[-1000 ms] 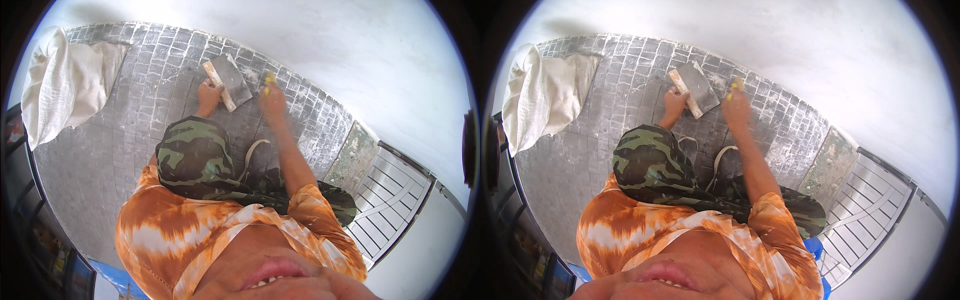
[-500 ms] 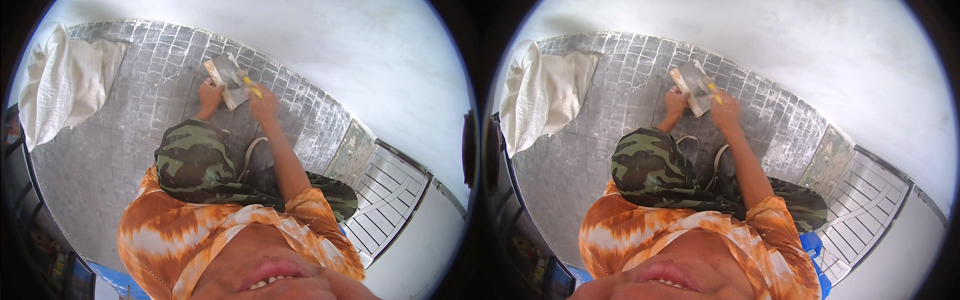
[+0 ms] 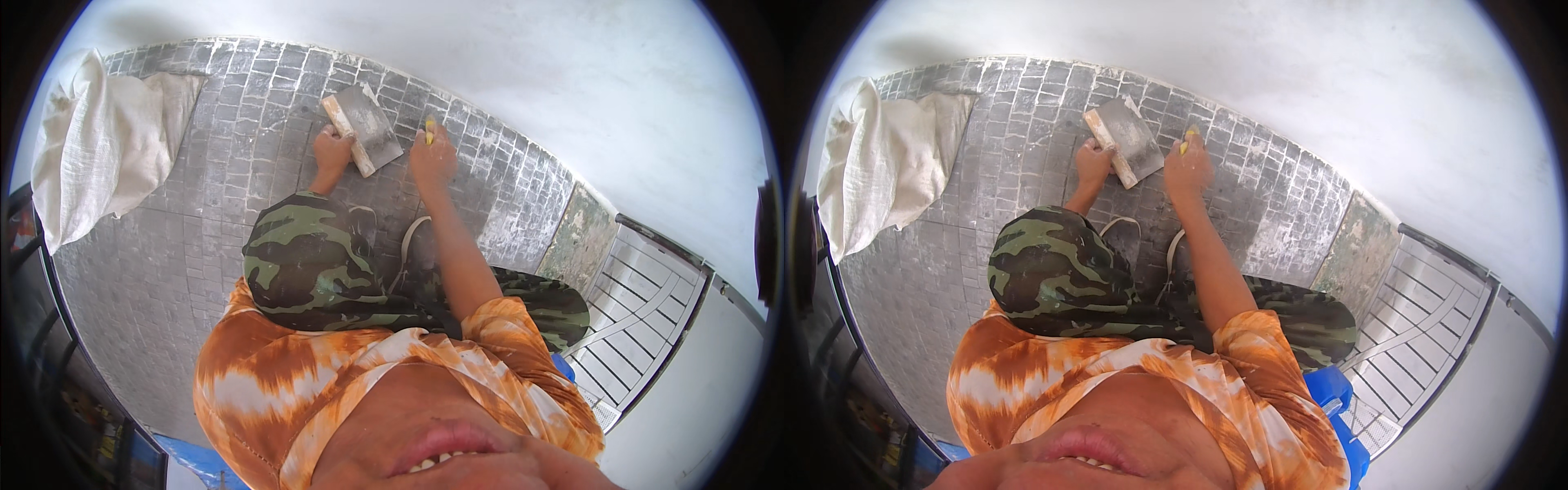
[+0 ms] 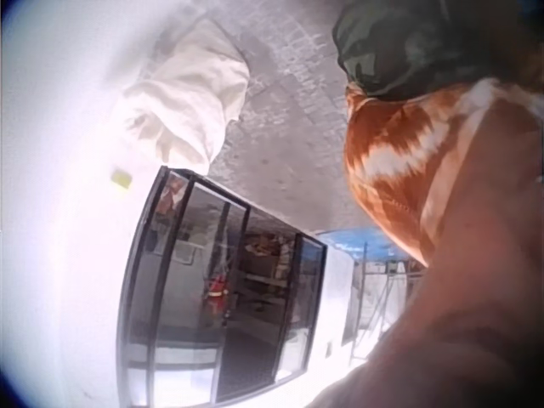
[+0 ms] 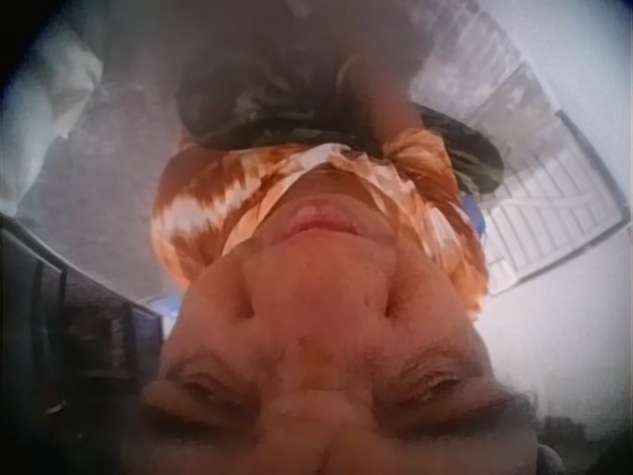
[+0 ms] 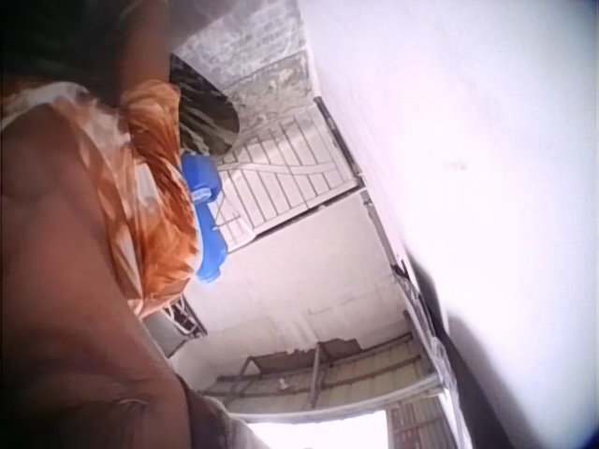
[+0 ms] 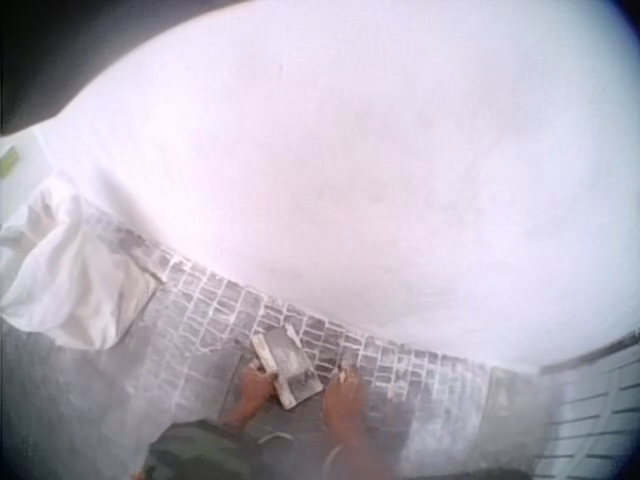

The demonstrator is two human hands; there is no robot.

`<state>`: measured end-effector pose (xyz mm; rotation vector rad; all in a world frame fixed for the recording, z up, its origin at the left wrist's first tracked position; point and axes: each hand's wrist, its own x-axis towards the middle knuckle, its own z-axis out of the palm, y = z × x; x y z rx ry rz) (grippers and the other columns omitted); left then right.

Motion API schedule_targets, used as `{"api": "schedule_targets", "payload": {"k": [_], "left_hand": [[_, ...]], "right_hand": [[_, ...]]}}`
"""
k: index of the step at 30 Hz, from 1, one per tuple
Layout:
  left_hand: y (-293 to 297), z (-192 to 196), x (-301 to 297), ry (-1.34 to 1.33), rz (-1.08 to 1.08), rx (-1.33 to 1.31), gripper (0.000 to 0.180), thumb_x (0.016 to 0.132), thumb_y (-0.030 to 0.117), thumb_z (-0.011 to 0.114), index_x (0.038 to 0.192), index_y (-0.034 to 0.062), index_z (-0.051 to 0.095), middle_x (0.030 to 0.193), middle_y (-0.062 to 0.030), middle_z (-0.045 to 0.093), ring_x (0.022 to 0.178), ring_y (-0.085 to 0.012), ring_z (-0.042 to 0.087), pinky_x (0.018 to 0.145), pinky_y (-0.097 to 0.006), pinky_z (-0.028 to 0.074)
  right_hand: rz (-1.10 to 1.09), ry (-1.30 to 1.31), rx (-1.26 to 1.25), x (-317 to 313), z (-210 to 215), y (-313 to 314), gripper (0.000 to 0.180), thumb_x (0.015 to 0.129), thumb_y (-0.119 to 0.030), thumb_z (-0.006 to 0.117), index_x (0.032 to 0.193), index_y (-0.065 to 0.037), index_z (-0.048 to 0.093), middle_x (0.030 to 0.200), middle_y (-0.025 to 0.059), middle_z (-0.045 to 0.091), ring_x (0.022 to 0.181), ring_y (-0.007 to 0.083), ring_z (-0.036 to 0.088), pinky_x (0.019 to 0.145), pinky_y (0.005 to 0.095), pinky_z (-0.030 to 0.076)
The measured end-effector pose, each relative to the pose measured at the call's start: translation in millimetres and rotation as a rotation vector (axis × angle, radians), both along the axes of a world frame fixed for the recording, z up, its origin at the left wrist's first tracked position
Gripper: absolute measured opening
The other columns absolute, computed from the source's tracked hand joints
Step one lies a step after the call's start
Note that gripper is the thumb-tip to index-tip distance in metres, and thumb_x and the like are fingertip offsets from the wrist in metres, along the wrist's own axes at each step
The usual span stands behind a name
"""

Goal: The person sits on the floor and applies grout to the gaps between wall tiles using a trowel and a brush. They repeatedly scoop grout from a bag, spread it over the tile joints, and smooth the surface.

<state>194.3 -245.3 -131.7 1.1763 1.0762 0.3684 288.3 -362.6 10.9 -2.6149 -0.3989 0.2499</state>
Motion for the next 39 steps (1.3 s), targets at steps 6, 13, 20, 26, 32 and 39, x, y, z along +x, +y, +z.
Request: {"api": "schedule_targets", "payload": {"k": [6,13,20,26,32,39], "left_hand": [[-1.0,8.8,3.6,-0.091,0.102,-0.078,0.025,0.083,0.004,0.073,0.099,-0.0097,0.062,0.082,-0.0147,0.070,0.066,-0.0187,0.068,0.053,-0.030,0.053],[43.9,13.4,19.3,-0.094,0.161,-0.052,0.025,0.083,0.005,0.073,0.099,-0.0100,0.062,0.078,-0.0143,0.068,0.060,-0.0181,0.066,0.045,-0.029,0.051],[60.9,21.0,24.0,-0.007,0.170,0.038,0.025,0.083,0.008,0.074,0.098,-0.0104,0.063,0.078,-0.0149,0.068,0.060,-0.0193,0.067,0.046,-0.030,0.052],[69.8,25.8,21.1,-0.063,0.241,-0.024,0.025,0.083,0.008,0.074,0.097,-0.0096,0.064,0.078,-0.0153,0.069,0.061,-0.0200,0.068,0.047,-0.030,0.054],[73.7,25.7,17.4,-0.059,0.278,0.001,0.023,0.083,0.007,0.073,0.096,-0.0097,0.064,0.079,-0.0156,0.069,0.062,-0.0211,0.069,0.046,-0.032,0.055],[76.1,19.1,14.7,-0.028,0.257,-0.006,0.027,0.083,0.006,0.072,0.101,-0.0106,0.062,0.081,-0.0148,0.068,0.063,-0.0198,0.068,0.045,-0.029,0.053]], "right_hand": [[0.041,0.012,-0.040,18.7,15.4,-13.0,0.030,0.090,-0.027,0.063,0.112,-0.007,0.068,0.098,0.0171,0.072,0.094,0.0381,0.068,0.081,0.0468,0.054],[0.006,-0.307,-0.164,143.7,-34.4,-63.2,0.024,0.088,-0.028,0.067,0.100,-0.007,0.070,0.096,0.0206,0.072,0.087,0.0401,0.069,0.075,0.0487,0.055],[0.373,-0.033,0.191,111.7,-51.0,26.2,0.029,0.085,-0.023,0.071,0.108,-0.006,0.072,0.102,0.0190,0.072,0.096,0.0382,0.068,0.087,0.0444,0.053],[0.528,0.080,0.149,85.6,-18.0,82.3,0.028,0.084,-0.021,0.072,0.109,-0.007,0.074,0.107,0.0189,0.072,0.096,0.0347,0.069,0.089,0.0418,0.053],[0.519,0.075,0.096,83.4,-3.5,89.1,0.028,0.085,-0.023,0.073,0.110,-0.011,0.075,0.105,0.0174,0.072,0.095,0.0332,0.069,0.088,0.0407,0.053],[0.466,0.172,-0.007,74.6,4.5,110.6,0.031,0.085,-0.031,0.072,0.114,-0.020,0.074,0.109,0.0126,0.072,0.103,0.0330,0.066,0.092,0.0422,0.051]]}}
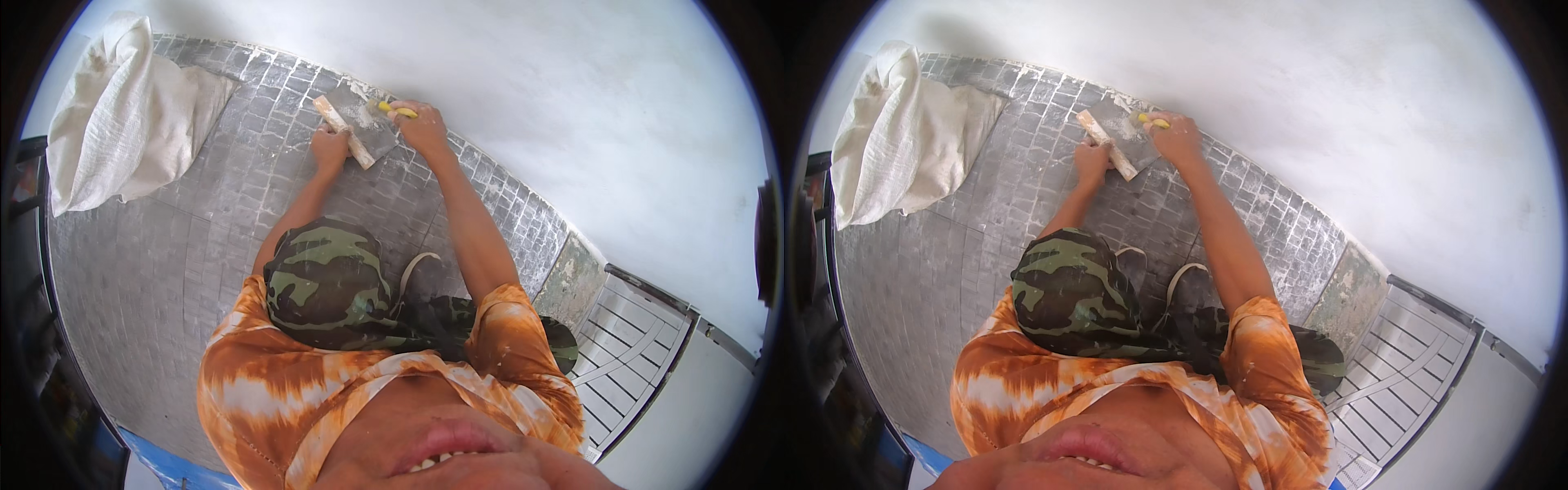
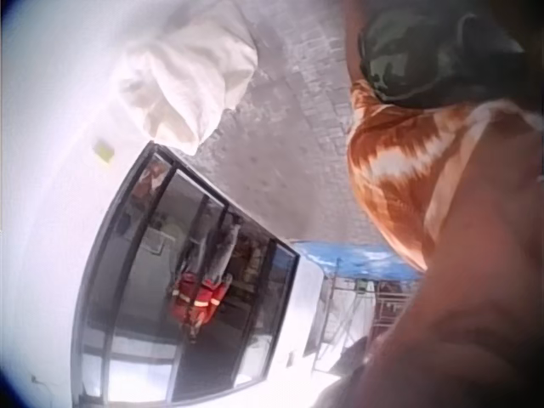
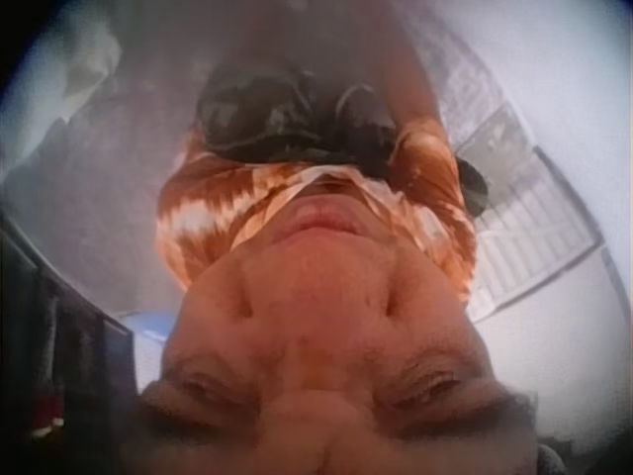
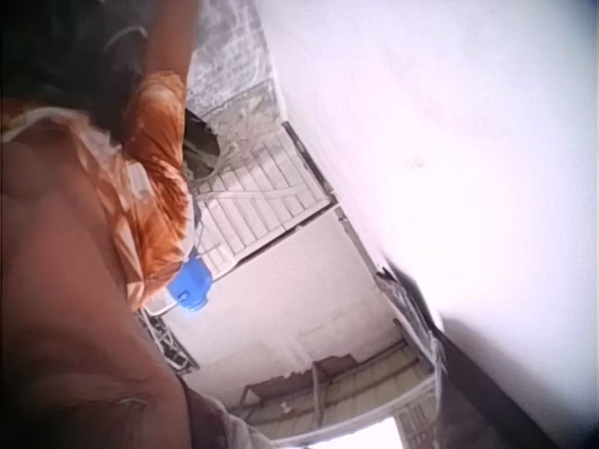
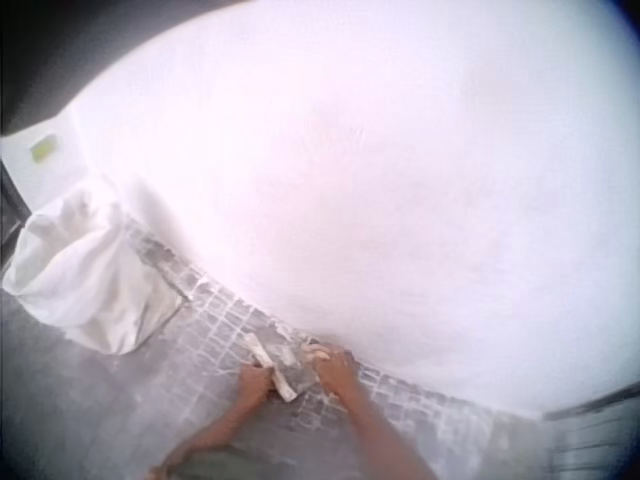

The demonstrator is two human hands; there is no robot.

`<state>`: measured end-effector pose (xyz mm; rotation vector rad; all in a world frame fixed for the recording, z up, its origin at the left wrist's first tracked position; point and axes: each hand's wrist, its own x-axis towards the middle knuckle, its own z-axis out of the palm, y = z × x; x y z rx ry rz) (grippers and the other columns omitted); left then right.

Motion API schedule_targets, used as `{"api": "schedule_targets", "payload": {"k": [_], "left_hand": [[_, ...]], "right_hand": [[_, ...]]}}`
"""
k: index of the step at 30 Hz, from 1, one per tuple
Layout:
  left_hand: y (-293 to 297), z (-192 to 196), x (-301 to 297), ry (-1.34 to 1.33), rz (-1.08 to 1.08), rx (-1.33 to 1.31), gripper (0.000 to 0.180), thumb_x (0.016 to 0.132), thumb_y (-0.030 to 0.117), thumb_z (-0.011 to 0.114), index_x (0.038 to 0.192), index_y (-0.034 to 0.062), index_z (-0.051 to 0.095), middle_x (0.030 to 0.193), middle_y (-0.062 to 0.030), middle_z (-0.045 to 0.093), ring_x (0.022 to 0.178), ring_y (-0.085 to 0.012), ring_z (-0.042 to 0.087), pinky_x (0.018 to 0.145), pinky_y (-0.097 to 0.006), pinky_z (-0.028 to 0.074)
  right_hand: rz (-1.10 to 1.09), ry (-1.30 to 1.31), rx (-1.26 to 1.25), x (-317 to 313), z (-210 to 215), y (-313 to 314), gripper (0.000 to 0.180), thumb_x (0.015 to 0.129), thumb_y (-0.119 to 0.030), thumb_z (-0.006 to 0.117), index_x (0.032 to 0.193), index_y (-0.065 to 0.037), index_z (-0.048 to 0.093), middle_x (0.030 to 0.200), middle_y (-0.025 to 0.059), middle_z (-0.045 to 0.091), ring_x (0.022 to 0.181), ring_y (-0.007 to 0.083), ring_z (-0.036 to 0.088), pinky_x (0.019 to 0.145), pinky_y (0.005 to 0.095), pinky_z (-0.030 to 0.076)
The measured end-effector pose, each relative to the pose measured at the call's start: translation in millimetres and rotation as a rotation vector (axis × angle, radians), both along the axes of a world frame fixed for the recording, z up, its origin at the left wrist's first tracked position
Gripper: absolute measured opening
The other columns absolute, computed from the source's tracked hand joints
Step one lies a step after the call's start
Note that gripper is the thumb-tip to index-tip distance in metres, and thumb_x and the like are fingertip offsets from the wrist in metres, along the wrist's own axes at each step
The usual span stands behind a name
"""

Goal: The person sits on the floor and applies grout to the gaps between wall tiles using a trowel and a brush. They repeatedly scoop grout from a bag, spread it over the tile joints, and smooth the surface.

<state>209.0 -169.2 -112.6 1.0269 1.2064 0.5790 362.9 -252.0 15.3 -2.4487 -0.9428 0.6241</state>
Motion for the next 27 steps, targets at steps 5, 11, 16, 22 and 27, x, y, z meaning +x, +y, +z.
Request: {"api": "schedule_targets", "payload": {"k": [5,11,16,22,27], "left_hand": [[-1.2,-2.5,-0.4,-0.025,0.007,0.026,0.027,0.083,0.008,0.072,0.101,-0.0101,0.062,0.082,-0.0145,0.068,0.062,-0.0197,0.067,0.046,-0.030,0.054],[-0.4,-0.1,-5.3,-0.042,0.109,0.023,0.025,0.080,0.009,0.075,0.094,-0.0089,0.065,0.075,-0.0145,0.068,0.060,-0.0205,0.067,0.045,-0.032,0.052],[7.4,0.1,-13.3,0.054,0.149,0.039,0.023,0.080,0.007,0.076,0.092,-0.0084,0.065,0.075,-0.0145,0.068,0.059,-0.0202,0.067,0.044,-0.033,0.052],[12.6,0.2,-19.4,0.043,0.173,0.040,0.023,0.079,0.008,0.076,0.090,-0.0086,0.065,0.075,-0.0146,0.068,0.061,-0.0217,0.067,0.048,-0.034,0.052],[19.4,-1.8,-25.2,0.065,0.166,0.086,0.025,0.078,0.009,0.076,0.093,-0.0093,0.066,0.076,-0.0148,0.069,0.062,-0.0219,0.068,0.050,-0.034,0.052]], "right_hand": [[0.106,-0.049,0.004,-6.4,-0.2,7.9,0.031,0.086,-0.033,0.071,0.116,-0.024,0.073,0.110,0.0116,0.072,0.105,0.0319,0.066,0.090,0.0428,0.052],[0.134,-0.072,-0.034,-9.5,-1.3,33.0,0.030,0.086,-0.033,0.071,0.115,-0.025,0.074,0.110,0.0106,0.072,0.104,0.0320,0.066,0.088,0.0429,0.052],[0.212,-0.026,-0.069,-10.5,-4.0,52.4,0.030,0.084,-0.033,0.071,0.112,-0.023,0.075,0.109,0.0097,0.073,0.103,0.0312,0.067,0.088,0.0428,0.052],[0.208,-0.040,-0.026,-12.9,-7.3,59.2,0.028,0.084,-0.031,0.071,0.110,-0.021,0.075,0.107,0.0101,0.073,0.102,0.0309,0.067,0.089,0.0428,0.052],[0.147,0.097,0.072,-12.9,-6.5,54.5,0.030,0.083,-0.032,0.071,0.109,-0.018,0.075,0.108,0.0112,0.073,0.102,0.0316,0.067,0.090,0.0424,0.051]]}}
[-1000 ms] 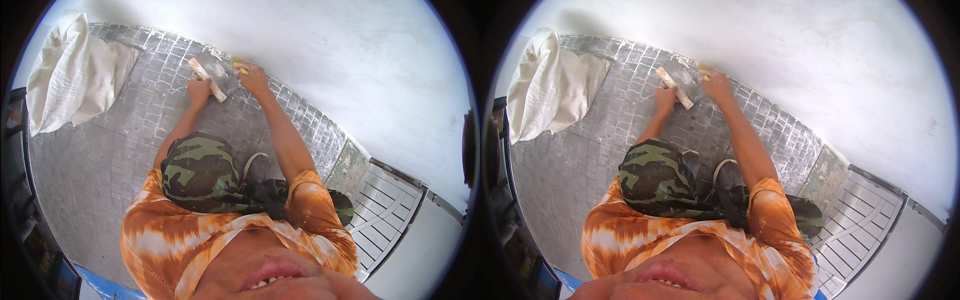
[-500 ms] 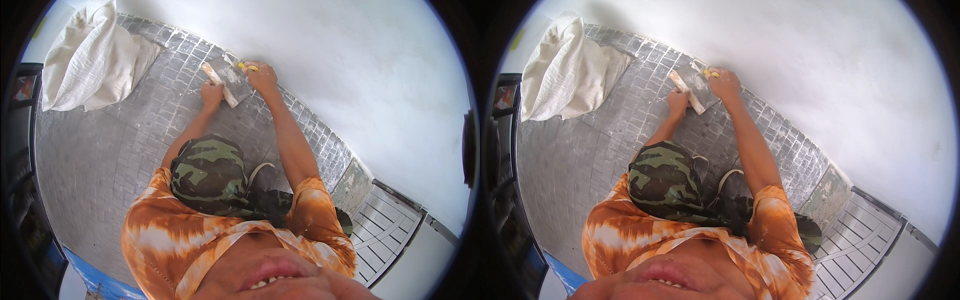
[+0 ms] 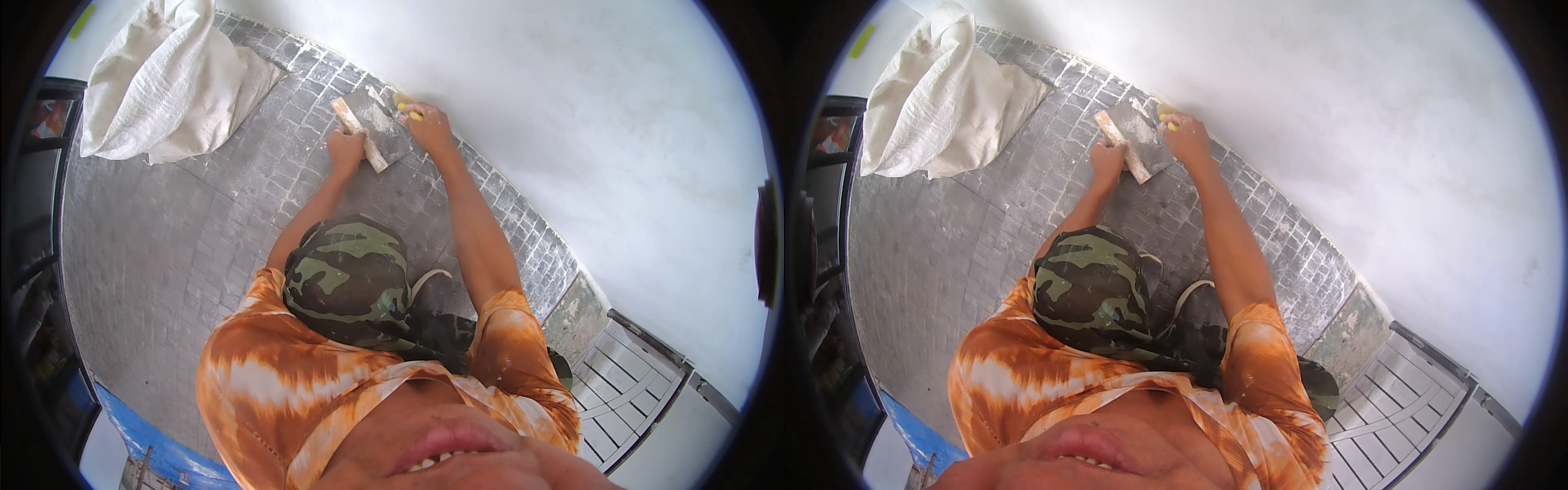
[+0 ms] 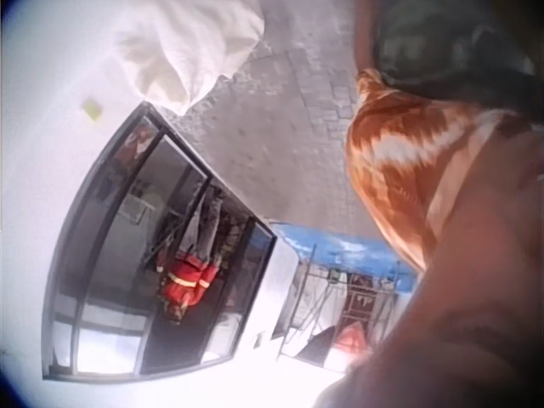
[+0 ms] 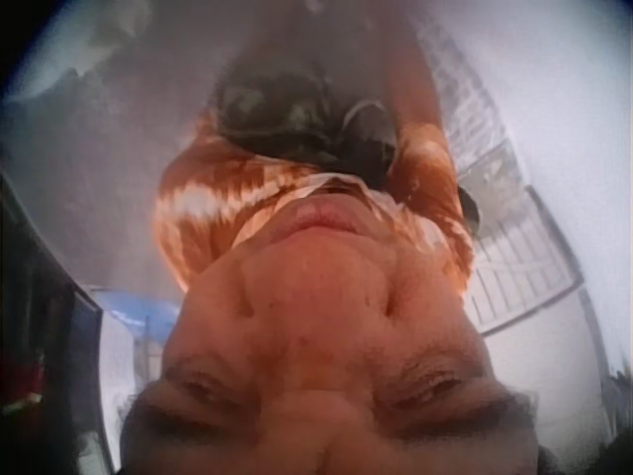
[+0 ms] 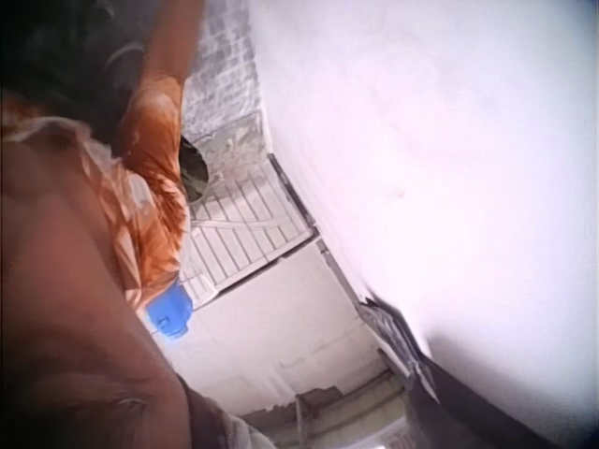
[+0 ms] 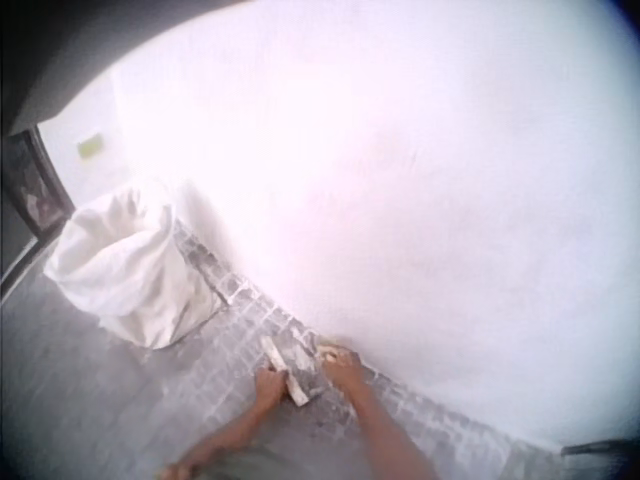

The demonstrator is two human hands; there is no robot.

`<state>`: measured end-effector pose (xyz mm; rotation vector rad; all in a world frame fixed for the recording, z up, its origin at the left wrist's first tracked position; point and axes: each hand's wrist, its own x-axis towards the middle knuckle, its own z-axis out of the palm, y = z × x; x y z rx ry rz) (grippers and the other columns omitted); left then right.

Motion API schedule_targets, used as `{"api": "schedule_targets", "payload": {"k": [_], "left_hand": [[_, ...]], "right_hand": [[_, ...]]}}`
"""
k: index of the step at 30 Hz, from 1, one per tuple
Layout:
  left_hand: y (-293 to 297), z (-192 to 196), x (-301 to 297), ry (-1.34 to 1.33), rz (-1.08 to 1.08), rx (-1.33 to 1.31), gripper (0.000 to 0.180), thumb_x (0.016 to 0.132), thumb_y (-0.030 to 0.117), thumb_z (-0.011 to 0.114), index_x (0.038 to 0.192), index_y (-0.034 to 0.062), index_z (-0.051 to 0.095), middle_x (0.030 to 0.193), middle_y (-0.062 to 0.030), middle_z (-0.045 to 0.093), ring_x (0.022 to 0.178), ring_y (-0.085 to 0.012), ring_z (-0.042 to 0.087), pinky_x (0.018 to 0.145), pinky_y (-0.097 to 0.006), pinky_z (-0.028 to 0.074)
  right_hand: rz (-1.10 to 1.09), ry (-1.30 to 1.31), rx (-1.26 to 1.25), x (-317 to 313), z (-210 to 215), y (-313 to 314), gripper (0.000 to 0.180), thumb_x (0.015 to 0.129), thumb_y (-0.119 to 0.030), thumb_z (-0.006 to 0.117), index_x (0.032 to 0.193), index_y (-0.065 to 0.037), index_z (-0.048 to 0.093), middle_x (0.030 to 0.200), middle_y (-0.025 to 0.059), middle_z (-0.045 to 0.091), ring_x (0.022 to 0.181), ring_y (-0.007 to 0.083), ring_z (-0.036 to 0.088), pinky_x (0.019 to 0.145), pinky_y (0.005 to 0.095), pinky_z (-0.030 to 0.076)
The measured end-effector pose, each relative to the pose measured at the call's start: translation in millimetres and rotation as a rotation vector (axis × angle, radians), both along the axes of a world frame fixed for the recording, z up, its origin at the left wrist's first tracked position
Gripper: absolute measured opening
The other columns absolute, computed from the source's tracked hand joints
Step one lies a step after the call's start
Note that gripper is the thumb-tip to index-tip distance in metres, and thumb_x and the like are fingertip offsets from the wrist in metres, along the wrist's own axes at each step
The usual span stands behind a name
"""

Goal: The person sits on the floor and applies grout to the gaps between wall tiles using a trowel and a brush. They repeatedly scoop grout from a bag, spread it over the tile joints, and smooth the surface.

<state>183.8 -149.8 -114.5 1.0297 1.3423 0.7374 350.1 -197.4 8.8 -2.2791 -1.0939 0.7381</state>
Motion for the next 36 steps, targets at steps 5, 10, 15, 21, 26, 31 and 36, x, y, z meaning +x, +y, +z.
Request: {"api": "schedule_targets", "payload": {"k": [5,10,15,21,26,31,36], "left_hand": [[0.7,-1.3,-12.0,0.029,0.028,-0.009,0.021,0.080,0.008,0.073,0.092,-0.0079,0.065,0.072,-0.0112,0.066,0.054,-0.0164,0.063,0.042,-0.028,0.048],[4.8,-0.1,-27.5,0.006,0.056,0.001,0.022,0.081,0.008,0.073,0.093,-0.0080,0.065,0.073,-0.0114,0.067,0.055,-0.0171,0.064,0.043,-0.028,0.049],[9.9,-0.9,-37.2,0.015,0.085,0.011,0.025,0.077,0.007,0.075,0.094,-0.0092,0.066,0.073,-0.0116,0.068,0.057,-0.0181,0.065,0.046,-0.032,0.050],[16.4,6.7,-53.7,0.015,0.112,0.006,0.024,0.078,0.008,0.075,0.092,-0.0097,0.065,0.071,-0.0123,0.067,0.056,-0.0179,0.064,0.046,-0.031,0.049],[19.6,16.1,-57.6,0.086,0.117,0.017,0.024,0.079,0.008,0.074,0.091,-0.0100,0.065,0.069,-0.0133,0.066,0.054,-0.0183,0.064,0.045,-0.032,0.049],[20.6,10.6,-59.3,0.088,0.119,0.001,0.023,0.078,0.008,0.074,0.092,-0.0096,0.066,0.071,-0.0142,0.067,0.057,-0.0201,0.066,0.045,-0.033,0.050],[24.7,1.3,-64.0,0.038,0.083,-0.045,0.023,0.081,0.005,0.072,0.098,-0.0075,0.065,0.080,-0.0132,0.069,0.061,-0.0201,0.067,0.048,-0.033,0.055]], "right_hand": [[-0.076,-0.087,0.014,-4.9,-0.9,-4.7,0.031,0.084,-0.034,0.070,0.109,-0.017,0.075,0.109,0.0122,0.072,0.103,0.0322,0.067,0.091,0.0420,0.051],[-0.106,-0.078,0.097,-20.3,-9.4,-4.3,0.030,0.084,-0.036,0.069,0.108,-0.017,0.075,0.110,0.0127,0.072,0.102,0.0316,0.067,0.090,0.0423,0.051],[-0.065,0.036,0.036,-28.5,-18.7,1.2,0.031,0.086,-0.038,0.067,0.108,-0.018,0.074,0.111,0.0118,0.072,0.102,0.0317,0.067,0.089,0.0436,0.050],[0.152,-0.076,0.045,-25.9,-16.7,21.5,0.033,0.088,-0.040,0.067,0.112,-0.018,0.072,0.104,0.0107,0.073,0.098,0.0324,0.068,0.087,0.0431,0.051],[0.122,-0.155,0.032,-36.5,-14.7,43.3,0.038,0.090,-0.044,0.063,0.118,-0.020,0.069,0.112,0.0120,0.071,0.103,0.0340,0.067,0.088,0.0449,0.051],[-0.004,-0.093,0.081,-58.6,-17.9,35.4,0.039,0.090,-0.045,0.063,0.117,-0.017,0.069,0.110,0.0152,0.071,0.103,0.0351,0.067,0.088,0.0447,0.051],[0.087,0.116,-0.013,-70.9,-2.4,11.3,0.035,0.090,-0.036,0.066,0.115,-0.011,0.068,0.097,0.0135,0.071,0.091,0.0296,0.069,0.082,0.0411,0.053]]}}
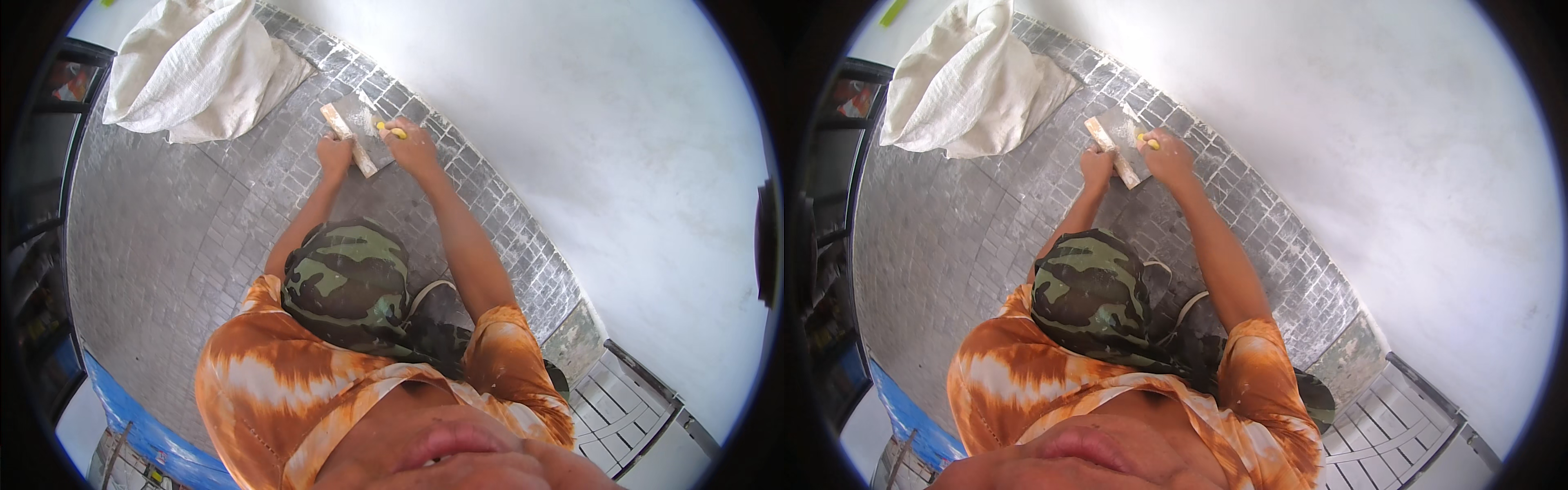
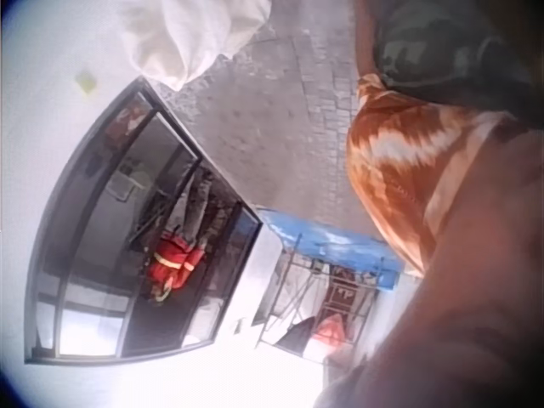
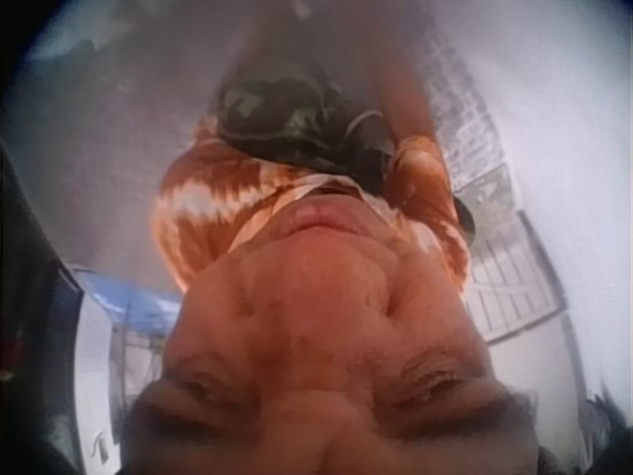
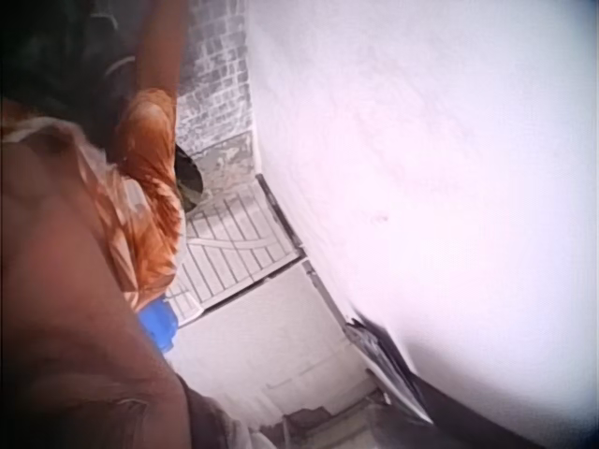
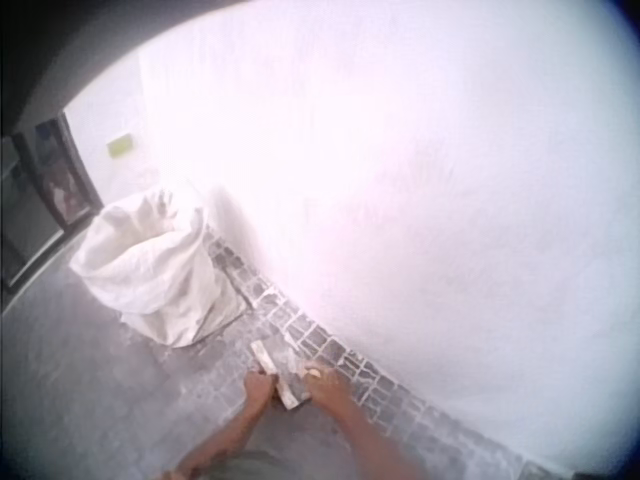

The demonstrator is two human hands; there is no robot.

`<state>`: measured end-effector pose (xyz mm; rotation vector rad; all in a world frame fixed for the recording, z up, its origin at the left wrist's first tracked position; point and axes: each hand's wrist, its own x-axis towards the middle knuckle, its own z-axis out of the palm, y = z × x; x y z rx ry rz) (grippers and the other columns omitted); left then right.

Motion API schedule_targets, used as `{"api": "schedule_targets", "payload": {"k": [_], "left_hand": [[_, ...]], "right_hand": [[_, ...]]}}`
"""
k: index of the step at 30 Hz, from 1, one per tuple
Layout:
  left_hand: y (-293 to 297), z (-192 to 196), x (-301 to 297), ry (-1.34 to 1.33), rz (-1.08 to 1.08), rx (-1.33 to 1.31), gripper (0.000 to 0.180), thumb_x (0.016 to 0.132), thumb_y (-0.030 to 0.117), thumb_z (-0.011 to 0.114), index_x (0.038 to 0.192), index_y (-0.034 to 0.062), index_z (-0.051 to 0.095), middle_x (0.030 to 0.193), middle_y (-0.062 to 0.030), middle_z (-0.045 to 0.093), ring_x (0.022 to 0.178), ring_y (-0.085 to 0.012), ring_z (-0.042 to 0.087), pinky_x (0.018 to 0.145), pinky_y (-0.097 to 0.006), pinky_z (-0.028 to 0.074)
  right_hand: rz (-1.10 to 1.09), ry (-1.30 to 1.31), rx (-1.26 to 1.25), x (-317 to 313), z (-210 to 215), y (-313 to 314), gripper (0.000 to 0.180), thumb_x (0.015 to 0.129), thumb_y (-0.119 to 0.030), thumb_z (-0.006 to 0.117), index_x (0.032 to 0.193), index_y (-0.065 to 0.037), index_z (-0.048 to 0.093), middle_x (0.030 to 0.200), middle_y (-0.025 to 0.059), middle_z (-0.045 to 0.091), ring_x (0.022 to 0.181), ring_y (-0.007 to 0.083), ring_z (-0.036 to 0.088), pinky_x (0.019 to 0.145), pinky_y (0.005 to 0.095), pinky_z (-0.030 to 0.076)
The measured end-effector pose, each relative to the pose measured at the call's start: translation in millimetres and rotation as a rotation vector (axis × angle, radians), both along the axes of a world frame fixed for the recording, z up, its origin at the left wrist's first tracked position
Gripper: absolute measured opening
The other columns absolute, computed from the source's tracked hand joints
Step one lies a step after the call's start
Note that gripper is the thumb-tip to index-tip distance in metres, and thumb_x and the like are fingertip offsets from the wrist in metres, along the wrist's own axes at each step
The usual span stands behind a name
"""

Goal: The person sits on the floor and applies grout to the gaps between wall tiles using a trowel and a brush. They repeatedly scoop grout from a bag, spread it over the tile joints, and smooth the surface.

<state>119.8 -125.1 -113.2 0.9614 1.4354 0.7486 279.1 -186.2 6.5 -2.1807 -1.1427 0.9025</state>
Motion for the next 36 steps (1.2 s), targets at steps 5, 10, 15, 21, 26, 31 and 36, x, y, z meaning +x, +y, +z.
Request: {"api": "schedule_targets", "payload": {"k": [5,10,15,21,26,31,36], "left_hand": [[10.1,24.9,-19.2,-0.355,-0.050,-0.245,0.027,0.087,0.004,0.069,0.112,-0.0015,0.061,0.093,-0.0113,0.071,0.069,-0.0189,0.070,0.056,-0.032,0.059],[46.9,127.3,-80.6,-0.601,-0.079,-0.053,0.033,0.094,0.002,0.058,0.126,0.0021,0.053,0.114,-0.0102,0.067,0.096,-0.0222,0.069,0.077,-0.037,0.063],[131.1,282.6,-178.8,-0.442,0.106,0.558,0.036,0.095,0.001,0.056,0.130,-0.0063,0.049,0.119,-0.0177,0.065,0.104,-0.0258,0.069,0.088,-0.041,0.060],[190.6,336.2,-228.2,0.357,0.216,1.020,0.029,0.092,0.014,0.068,0.117,-0.0007,0.062,0.100,-0.0172,0.071,0.091,-0.0267,0.072,0.076,-0.039,0.059],[187.2,319.8,-211.1,1.204,0.084,1.097,0.028,0.089,0.030,0.071,0.109,0.0108,0.066,0.088,-0.0142,0.072,0.082,-0.0233,0.072,0.073,-0.038,0.054],[143.5,309.7,-184.4,0.384,0.356,1.293,0.025,0.089,0.008,0.074,0.102,-0.0073,0.059,0.093,-0.0135,0.070,0.083,-0.0157,0.067,0.076,-0.028,0.055],[61.8,230.7,-130.5,0.231,-0.025,0.754,0.024,0.094,0.007,0.068,0.113,-0.0049,0.059,0.107,-0.0138,0.068,0.096,-0.0181,0.065,0.083,-0.033,0.054]], "right_hand": [[-0.408,0.497,0.270,36.5,45.8,-33.9,0.032,0.095,-0.028,0.064,0.116,-0.004,0.065,0.078,0.0055,0.068,0.069,0.0135,0.067,0.065,0.0250,0.053],[-0.522,0.514,0.257,78.9,73.6,-96.7,0.034,0.099,-0.029,0.060,0.116,0.000,0.063,0.079,0.0060,0.068,0.070,0.0146,0.068,0.063,0.0255,0.053],[-0.488,0.490,0.109,88.2,64.9,-133.3,0.033,0.099,-0.030,0.060,0.117,-0.003,0.065,0.080,0.0058,0.068,0.071,0.0149,0.068,0.065,0.0263,0.053],[-0.376,0.478,0.060,76.1,55.6,-131.5,0.031,0.096,-0.030,0.062,0.114,-0.005,0.067,0.080,0.0051,0.068,0.071,0.0131,0.065,0.064,0.0263,0.052],[-0.249,0.366,0.154,66.7,66.7,-123.6,0.033,0.094,-0.033,0.066,0.107,-0.004,0.069,0.076,0.0047,0.066,0.068,0.0115,0.063,0.061,0.0259,0.050],[-0.257,0.175,0.020,63.2,68.0,-92.2,0.027,0.090,-0.029,0.064,0.096,-0.004,0.072,0.071,0.0054,0.066,0.064,0.0121,0.061,0.061,0.0298,0.047],[-0.070,-0.078,0.236,64.4,56.6,-26.0,0.029,0.087,-0.028,0.067,0.095,-0.001,0.072,0.072,0.0086,0.068,0.062,0.0124,0.064,0.059,0.0281,0.051]]}}
